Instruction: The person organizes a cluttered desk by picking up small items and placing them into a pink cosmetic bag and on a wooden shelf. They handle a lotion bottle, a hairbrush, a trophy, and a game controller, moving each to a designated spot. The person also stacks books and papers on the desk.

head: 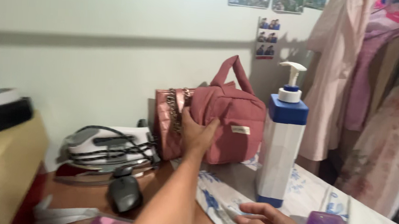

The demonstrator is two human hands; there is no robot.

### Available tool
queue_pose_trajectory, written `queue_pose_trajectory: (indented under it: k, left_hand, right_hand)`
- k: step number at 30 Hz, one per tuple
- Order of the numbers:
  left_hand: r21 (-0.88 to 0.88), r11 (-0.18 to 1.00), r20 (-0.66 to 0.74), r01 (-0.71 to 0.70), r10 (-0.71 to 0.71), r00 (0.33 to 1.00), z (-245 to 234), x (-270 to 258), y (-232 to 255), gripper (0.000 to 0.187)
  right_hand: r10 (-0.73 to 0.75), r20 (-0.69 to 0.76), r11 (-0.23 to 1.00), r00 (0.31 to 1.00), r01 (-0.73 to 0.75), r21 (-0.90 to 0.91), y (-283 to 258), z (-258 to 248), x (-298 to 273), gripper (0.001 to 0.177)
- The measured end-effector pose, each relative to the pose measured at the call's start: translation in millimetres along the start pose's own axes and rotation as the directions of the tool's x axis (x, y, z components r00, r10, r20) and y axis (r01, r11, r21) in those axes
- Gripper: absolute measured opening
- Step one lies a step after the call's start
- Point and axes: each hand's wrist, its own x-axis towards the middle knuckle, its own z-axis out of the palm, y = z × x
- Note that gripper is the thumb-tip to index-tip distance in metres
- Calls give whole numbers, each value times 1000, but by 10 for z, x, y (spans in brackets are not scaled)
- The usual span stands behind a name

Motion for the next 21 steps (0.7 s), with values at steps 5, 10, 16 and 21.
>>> queue_pose_trajectory:
  k: [5, 10, 16, 21]
  left_hand:
    - [184, 963, -46, -196, 208, 977, -109, -151, -168, 80]
    - [329, 932, 24, -152, 153, 988, -291, -353, -392, 85]
    - [436, 897, 103, -71, 28, 994, -365, -468, -220, 83]
    - [462, 853, 50, -242, 247, 968, -395, -565, -187, 91]
  right_hand:
    - [-47, -73, 998, 996, 43, -48, -300, 264, -241, 50]
    - [-17, -31, 998, 999, 15, -53, -419, 426, -350, 50]
    - [-117, -28, 991, 993, 115, -65, -417, 514, -507, 49]
    - [-230, 2, 970, 973, 230, -78, -480, 470, -799, 46]
